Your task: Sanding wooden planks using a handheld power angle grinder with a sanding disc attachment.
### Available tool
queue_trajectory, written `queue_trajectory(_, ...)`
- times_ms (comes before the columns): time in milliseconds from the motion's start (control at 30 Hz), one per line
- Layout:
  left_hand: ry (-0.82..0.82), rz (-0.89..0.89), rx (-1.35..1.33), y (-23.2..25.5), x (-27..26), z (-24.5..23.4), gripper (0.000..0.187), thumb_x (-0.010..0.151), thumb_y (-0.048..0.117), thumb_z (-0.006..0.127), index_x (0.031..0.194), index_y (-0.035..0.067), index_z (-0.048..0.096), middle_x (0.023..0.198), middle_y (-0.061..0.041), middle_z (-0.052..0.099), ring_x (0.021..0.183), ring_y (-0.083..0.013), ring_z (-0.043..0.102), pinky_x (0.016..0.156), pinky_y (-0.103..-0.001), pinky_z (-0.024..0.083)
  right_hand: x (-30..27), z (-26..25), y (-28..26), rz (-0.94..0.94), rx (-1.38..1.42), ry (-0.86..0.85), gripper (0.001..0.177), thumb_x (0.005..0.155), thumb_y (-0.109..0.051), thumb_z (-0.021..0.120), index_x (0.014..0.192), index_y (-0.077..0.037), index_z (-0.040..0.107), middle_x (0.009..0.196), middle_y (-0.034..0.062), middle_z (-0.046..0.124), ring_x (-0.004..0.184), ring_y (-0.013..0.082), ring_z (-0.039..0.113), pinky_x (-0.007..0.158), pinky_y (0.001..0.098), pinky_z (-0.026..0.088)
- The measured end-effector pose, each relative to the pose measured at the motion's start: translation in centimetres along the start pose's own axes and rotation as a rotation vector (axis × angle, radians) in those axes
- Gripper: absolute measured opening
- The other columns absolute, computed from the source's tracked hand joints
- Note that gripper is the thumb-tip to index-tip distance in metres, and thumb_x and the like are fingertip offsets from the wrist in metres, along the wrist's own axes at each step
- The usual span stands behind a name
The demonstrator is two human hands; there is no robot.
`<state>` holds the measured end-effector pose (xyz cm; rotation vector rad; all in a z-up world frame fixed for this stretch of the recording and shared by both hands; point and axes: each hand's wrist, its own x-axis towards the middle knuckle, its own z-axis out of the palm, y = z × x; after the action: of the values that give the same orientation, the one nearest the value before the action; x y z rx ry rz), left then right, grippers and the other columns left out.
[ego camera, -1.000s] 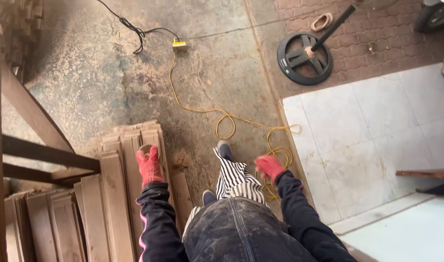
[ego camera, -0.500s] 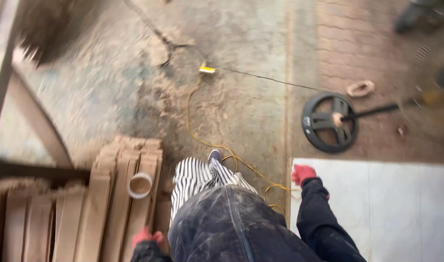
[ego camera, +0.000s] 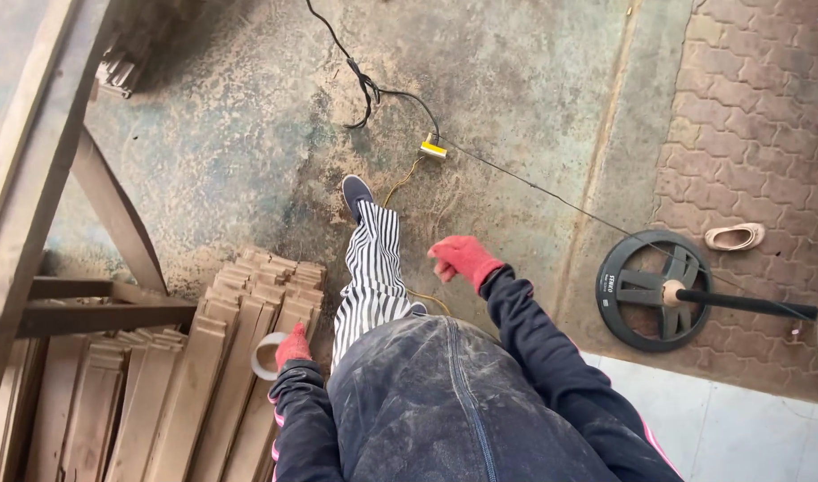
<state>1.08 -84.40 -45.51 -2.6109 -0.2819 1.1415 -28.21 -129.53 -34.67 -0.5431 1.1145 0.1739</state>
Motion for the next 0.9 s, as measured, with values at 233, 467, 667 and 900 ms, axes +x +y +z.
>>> queue_trajectory(233,-0.005,-0.01,-0.086,7.2,7.3,-4.8,0.071,0.087,0.06,0.055,0.112,-0.002,0.077,0.121,-0.02,0.073,0.115,-0.0373,0.063,0.099,-0.04,0.048,11.6,-15.2,-6.1,-0.288,0.264,0.35,0.021,0.085,-0.003,0.066,0.106,-0.004,0.069,0.076,0.0092,0.067,0.052,0.0172,0.056,0.05,0.0275,0.046)
queue_trajectory(467,0.062,0.12,-0.382,30.3,15.6,-20.0,0.067,0.092,0.059,0.055,0.128,0.004,0.071,0.129,-0.013,0.071,0.119,-0.0336,0.062,0.101,-0.041,0.045,27.1,-31.2,-0.8,0.224,0.279,0.726,0.027,0.098,-0.035,0.058,0.1,-0.009,0.066,0.072,0.0139,0.064,0.05,0.0283,0.053,0.041,0.0437,0.033)
queue_trajectory(667,0.165,0.549,-0.533,42.9,15.7,-26.6,0.049,0.097,0.042,0.056,0.127,0.007,0.071,0.133,-0.007,0.07,0.126,-0.0231,0.062,0.108,-0.033,0.045,35.8,-29.1,-28.0,-0.048,0.232,0.522,0.024,0.095,-0.029,0.061,0.086,-0.007,0.063,0.07,0.0148,0.062,0.054,0.0291,0.057,0.045,0.0446,0.041)
queue_trajectory(900,0.087,0.318,-0.195,34.8,13.6,-18.6,0.062,0.099,0.056,0.037,0.141,0.017,0.059,0.145,0.002,0.061,0.129,-0.0214,0.06,0.108,-0.033,0.045,46.4,-13.8,-68.2,-0.617,-0.671,0.632,0.028,0.089,-0.041,0.064,0.104,-0.017,0.064,0.085,0.0056,0.065,0.065,0.0198,0.062,0.067,0.0375,0.046)
